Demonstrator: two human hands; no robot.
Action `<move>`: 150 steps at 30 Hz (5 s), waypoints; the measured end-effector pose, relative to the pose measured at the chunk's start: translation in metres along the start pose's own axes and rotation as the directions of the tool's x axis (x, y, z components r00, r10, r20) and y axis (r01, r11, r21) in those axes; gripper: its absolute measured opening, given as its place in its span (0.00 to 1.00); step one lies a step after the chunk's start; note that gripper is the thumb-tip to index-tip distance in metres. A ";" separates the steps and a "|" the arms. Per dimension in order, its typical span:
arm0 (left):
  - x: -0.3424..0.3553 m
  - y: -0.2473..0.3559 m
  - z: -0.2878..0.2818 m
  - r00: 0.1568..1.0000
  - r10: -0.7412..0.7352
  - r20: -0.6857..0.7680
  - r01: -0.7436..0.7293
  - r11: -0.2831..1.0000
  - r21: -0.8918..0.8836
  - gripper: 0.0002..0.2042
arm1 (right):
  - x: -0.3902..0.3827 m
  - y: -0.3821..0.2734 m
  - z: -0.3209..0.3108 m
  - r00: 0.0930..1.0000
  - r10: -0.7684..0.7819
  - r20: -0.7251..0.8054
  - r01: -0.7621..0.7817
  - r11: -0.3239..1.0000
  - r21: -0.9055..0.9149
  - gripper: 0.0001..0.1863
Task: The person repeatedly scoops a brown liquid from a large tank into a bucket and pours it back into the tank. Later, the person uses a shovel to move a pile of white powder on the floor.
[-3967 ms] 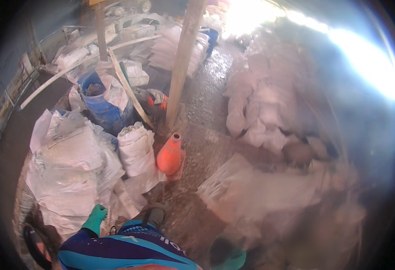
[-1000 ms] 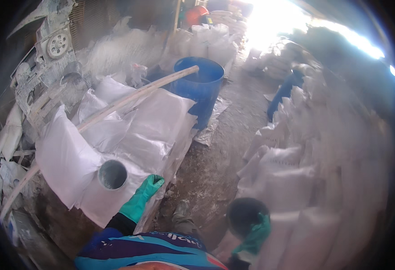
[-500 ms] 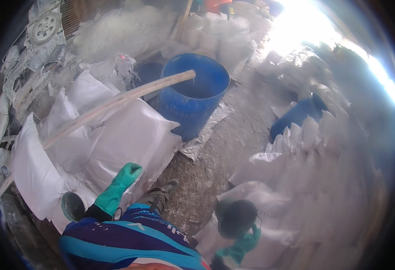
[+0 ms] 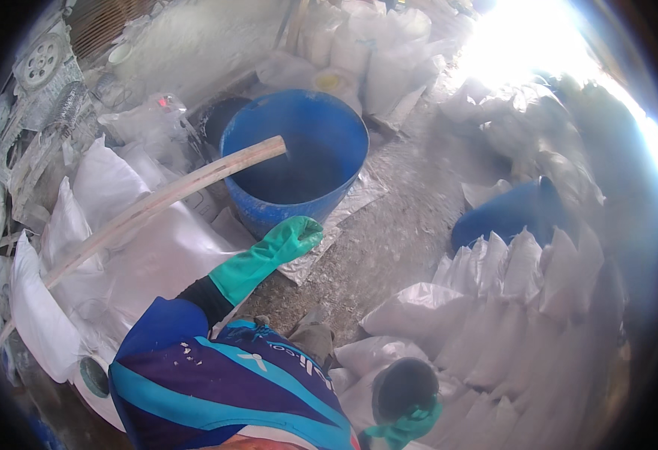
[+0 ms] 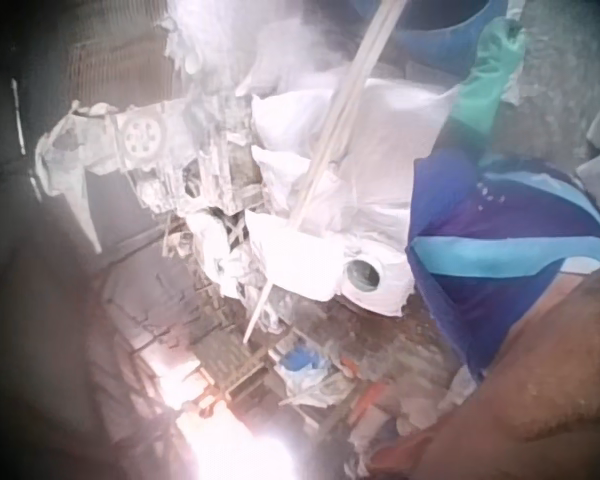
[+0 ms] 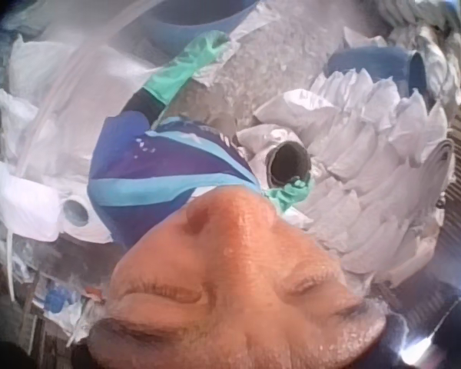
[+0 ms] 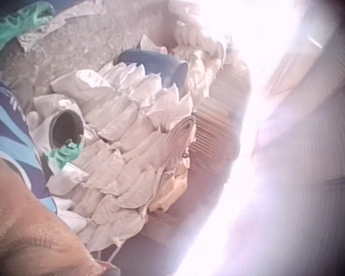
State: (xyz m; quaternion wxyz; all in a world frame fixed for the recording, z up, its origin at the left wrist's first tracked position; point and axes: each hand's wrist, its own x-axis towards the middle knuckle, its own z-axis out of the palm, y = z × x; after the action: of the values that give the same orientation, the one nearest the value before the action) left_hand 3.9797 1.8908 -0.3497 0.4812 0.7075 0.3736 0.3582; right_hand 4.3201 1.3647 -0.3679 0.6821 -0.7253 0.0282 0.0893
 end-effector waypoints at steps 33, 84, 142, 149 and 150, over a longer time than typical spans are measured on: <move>0.209 -0.102 0.088 0.519 0.067 -0.852 0.717 0.508 0.477 0.08 | 0.534 -0.201 0.783 0.814 -0.109 0.570 0.159 0.986 -0.040 0.21; 0.694 -0.200 0.112 -0.916 -0.064 -0.397 0.334 0.428 -0.840 0.23 | 0.238 0.024 1.444 -0.664 0.724 0.186 0.742 0.669 0.044 0.22; 0.678 -0.222 0.100 -0.840 0.178 -0.512 0.542 0.280 -0.792 0.25 | 0.594 0.034 1.594 -0.186 0.780 0.598 0.953 0.290 -0.082 0.15; 0.678 -0.230 0.108 -0.830 0.093 -0.551 0.545 0.352 -0.761 0.26 | 0.653 -0.009 1.532 -0.148 0.696 0.703 0.940 0.320 -0.118 0.15; 0.678 -0.227 0.111 -0.825 0.087 -0.559 0.552 0.341 -0.761 0.26 | 0.665 -0.020 1.524 -0.175 0.684 0.708 0.865 0.450 -0.221 0.15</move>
State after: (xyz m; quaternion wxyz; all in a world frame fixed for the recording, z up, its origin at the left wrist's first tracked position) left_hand 4.3488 2.4956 -0.4960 -0.1417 -0.2332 0.9133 0.3024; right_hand 4.8382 2.9357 -0.5412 -0.0737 -0.5662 -0.6360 0.5191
